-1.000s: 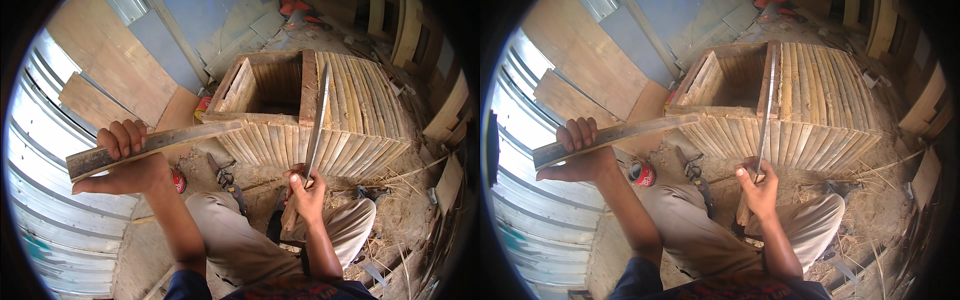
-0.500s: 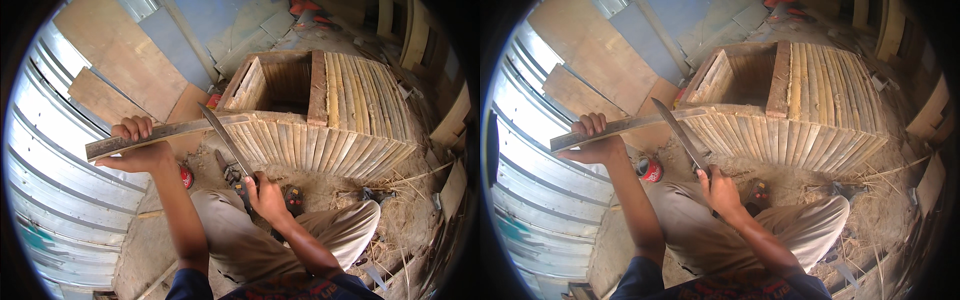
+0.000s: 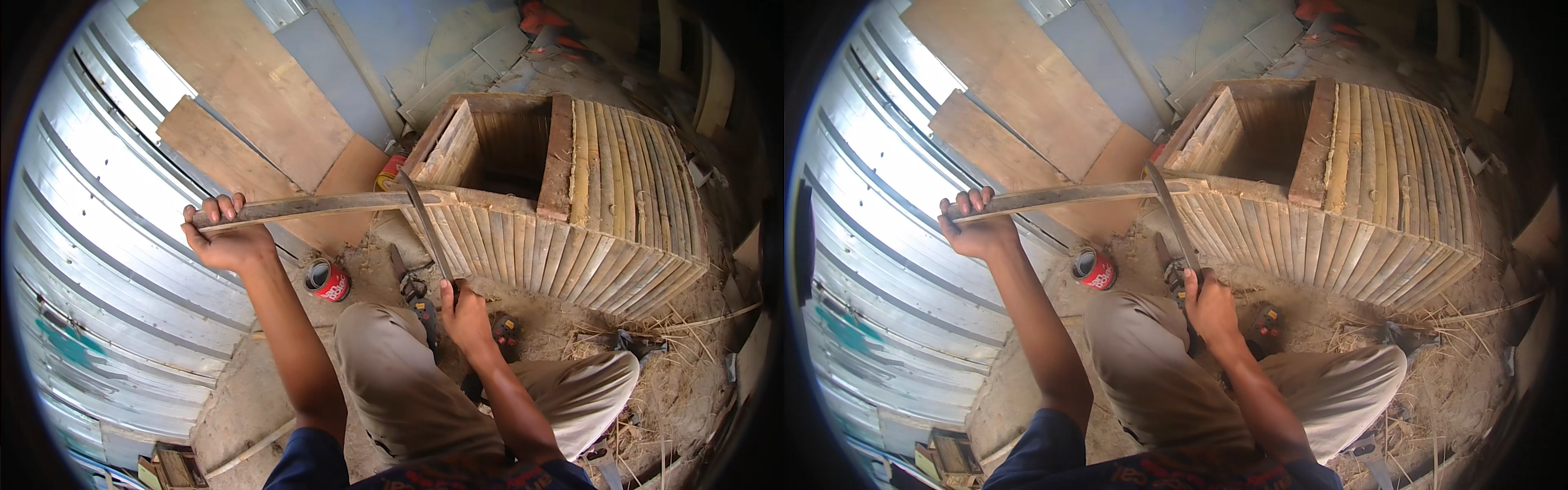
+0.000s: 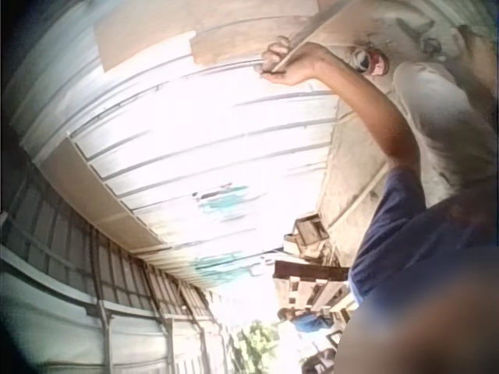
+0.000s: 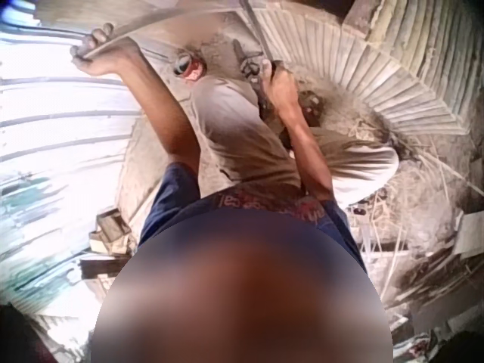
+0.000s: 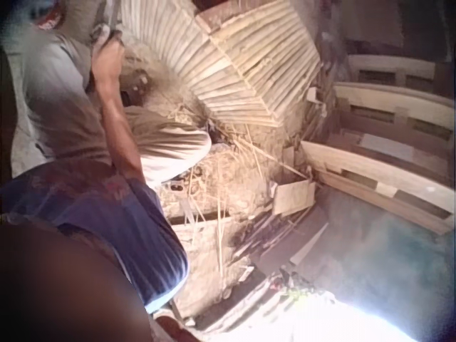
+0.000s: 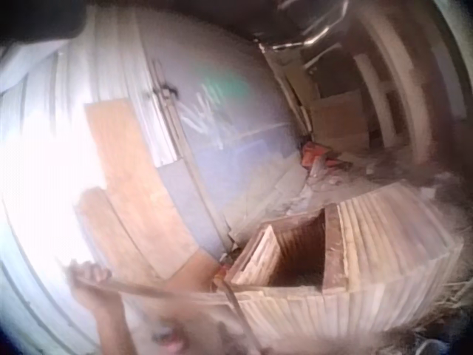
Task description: The person uses a knife to shave and shape a thin wooden strip, then fits it into a wooden box-like structure. They use a hammer to drive nails into the structure to secure the pieces together.
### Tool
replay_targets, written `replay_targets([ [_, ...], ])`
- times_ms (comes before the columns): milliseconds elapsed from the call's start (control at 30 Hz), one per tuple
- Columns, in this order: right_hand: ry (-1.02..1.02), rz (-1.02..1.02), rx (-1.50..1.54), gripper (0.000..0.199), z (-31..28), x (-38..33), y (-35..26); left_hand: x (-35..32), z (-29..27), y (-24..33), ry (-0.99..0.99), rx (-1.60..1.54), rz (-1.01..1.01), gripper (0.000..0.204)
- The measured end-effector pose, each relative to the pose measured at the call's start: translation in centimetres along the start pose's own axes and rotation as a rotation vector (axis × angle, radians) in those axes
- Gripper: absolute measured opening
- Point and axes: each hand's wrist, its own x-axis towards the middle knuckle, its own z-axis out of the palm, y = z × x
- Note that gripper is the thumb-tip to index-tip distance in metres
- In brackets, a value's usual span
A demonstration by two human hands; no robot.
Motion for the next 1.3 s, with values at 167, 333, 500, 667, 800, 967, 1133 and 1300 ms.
replay_targets([
  [167,-0.113,-0.045,0.173,0.039,-2.3,-1.2,-7.4,-4.2,3.9,1.2,-0.027,0.163,0.152,0.022],
  [333,-0.368,-0.385,0.428,0.038,-4.6,-3.3,-14.1,-7.6,6.6,2.4,-0.108,0.226,0.238,0.026],
  [500,-0.291,-0.183,0.448,0.026,-6.0,-3.3,-14.7,-9.4,6.4,2.9,-0.198,0.219,0.298,0.033],
  [667,-0.354,-0.422,0.47,0.027,-5.7,-2.9,-13.6,-10.1,6.1,3.2,-0.198,0.14,0.249,0.033],
  [800,-0.4,-0.151,0.387,0.029,-5.0,-2.9,-12.4,-9.7,5.7,3.3,-0.186,0.22,0.29,0.032],
  [967,-0.304,-0.469,0.454,0.032,-4.8,-2.3,-12.3,-9.5,5.3,3.6,-0.172,0.177,0.265,0.03],
  [1133,-0.143,0.112,0.338,0.054,-4.9,1.3,-10.0,-9.3,5.4,3.4,-0.153,0.136,0.261,0.022],
  [1300,-0.34,-0.239,0.367,0.052,-4.6,0.0,-7.6,-7.4,4.9,3.1,-0.426,-0.006,0.155,0.023],
])
